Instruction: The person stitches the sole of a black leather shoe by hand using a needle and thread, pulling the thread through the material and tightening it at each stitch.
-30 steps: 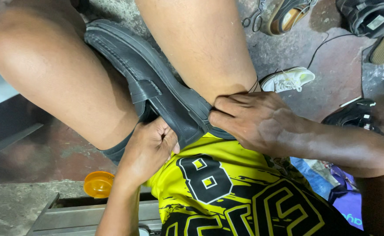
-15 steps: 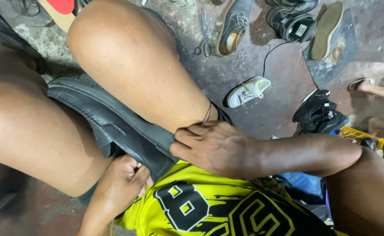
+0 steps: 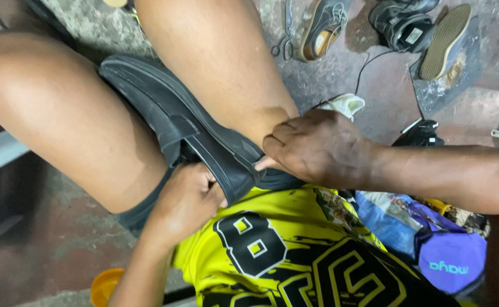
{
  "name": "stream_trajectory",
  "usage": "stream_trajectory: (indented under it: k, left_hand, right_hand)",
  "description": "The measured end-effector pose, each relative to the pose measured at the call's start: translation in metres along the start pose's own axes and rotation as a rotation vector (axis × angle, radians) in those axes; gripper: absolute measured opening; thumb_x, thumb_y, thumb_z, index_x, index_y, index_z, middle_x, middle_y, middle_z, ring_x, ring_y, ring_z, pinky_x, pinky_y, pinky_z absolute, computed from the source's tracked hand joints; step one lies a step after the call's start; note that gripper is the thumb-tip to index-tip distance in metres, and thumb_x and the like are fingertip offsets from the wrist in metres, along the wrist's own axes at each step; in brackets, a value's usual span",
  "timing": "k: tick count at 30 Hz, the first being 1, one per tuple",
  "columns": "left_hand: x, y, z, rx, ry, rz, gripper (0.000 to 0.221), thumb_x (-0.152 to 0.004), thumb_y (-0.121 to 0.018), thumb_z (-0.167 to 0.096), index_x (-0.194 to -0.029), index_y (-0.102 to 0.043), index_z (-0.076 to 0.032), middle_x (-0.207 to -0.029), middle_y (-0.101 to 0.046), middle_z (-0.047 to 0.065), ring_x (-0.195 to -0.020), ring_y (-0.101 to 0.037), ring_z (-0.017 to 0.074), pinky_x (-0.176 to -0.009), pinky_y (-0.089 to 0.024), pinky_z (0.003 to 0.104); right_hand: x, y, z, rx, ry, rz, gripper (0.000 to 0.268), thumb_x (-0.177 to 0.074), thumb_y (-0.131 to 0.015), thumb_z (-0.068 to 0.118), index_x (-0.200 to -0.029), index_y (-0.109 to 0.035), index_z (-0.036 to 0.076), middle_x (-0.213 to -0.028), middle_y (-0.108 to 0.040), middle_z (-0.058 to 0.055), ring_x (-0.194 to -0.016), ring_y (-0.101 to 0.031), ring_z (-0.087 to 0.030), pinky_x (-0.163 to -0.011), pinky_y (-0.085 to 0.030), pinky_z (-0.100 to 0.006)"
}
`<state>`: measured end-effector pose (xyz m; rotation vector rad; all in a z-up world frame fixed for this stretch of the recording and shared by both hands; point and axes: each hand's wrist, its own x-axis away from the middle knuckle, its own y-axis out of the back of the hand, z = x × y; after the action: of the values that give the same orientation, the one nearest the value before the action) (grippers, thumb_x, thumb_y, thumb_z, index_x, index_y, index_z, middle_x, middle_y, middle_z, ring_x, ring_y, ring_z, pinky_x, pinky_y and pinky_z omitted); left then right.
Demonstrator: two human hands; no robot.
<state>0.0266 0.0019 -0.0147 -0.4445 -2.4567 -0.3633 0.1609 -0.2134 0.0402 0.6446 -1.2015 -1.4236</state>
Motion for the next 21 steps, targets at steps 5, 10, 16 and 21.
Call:
stream_trajectory:
  k: [5, 10, 16, 21]
  left_hand:
    - [-0.001, 0.004, -0.004, 0.039, -0.006, -0.062, 0.010, -0.082, -0.060, -0.009, -0.088, -0.067, -0.004, -0.067, -0.069, 0.015, -0.059, -0.071, 0.0294, -0.059, -0.054, 0.039]
    - [0.002, -0.005, 0.011, 0.156, -0.349, -0.202, 0.022, -0.084, -0.058, 0.000, -0.104, -0.067, 0.000, -0.091, -0.070, 0.019, -0.083, -0.069, 0.0318, -0.071, -0.055, 0.034]
    - [0.026, -0.025, 0.003, 0.156, -0.200, -0.652, 0.022, -0.091, -0.061, 0.002, -0.113, -0.064, 0.002, -0.111, -0.064, 0.014, -0.068, -0.058, 0.0175, -0.065, -0.050, 0.029]
    - [0.045, -0.040, -0.006, 0.009, -0.239, -1.031, 0.025, -0.098, -0.062, -0.005, -0.123, -0.060, 0.001, -0.113, -0.061, 0.012, -0.081, -0.056, 0.0164, -0.072, -0.048, 0.027]
  right_hand:
    - [-0.009, 0.000, -0.006, 0.043, 0.007, -0.045, 0.048, -0.095, -0.061, 0.054, -0.072, -0.062, 0.012, -0.063, -0.060, -0.001, -0.060, -0.066, -0.019, -0.051, -0.052, -0.034]
    - [-0.019, 0.002, -0.019, 0.257, -0.316, 0.671, 0.065, -0.088, -0.042, 0.083, -0.085, -0.060, 0.020, -0.071, -0.066, 0.002, -0.061, -0.066, -0.015, -0.056, -0.050, -0.031]
    - [-0.005, -0.005, -0.033, 0.049, -0.247, 0.233, 0.048, -0.085, -0.057, 0.066, -0.081, -0.074, 0.022, -0.071, -0.070, -0.002, -0.059, -0.068, -0.023, -0.055, -0.054, -0.042]
    - [0.004, -0.008, -0.011, -0.124, -0.122, -0.068, 0.040, -0.092, -0.060, 0.056, -0.083, -0.073, 0.019, -0.076, -0.069, -0.002, -0.069, -0.070, -0.024, -0.059, -0.055, -0.037]
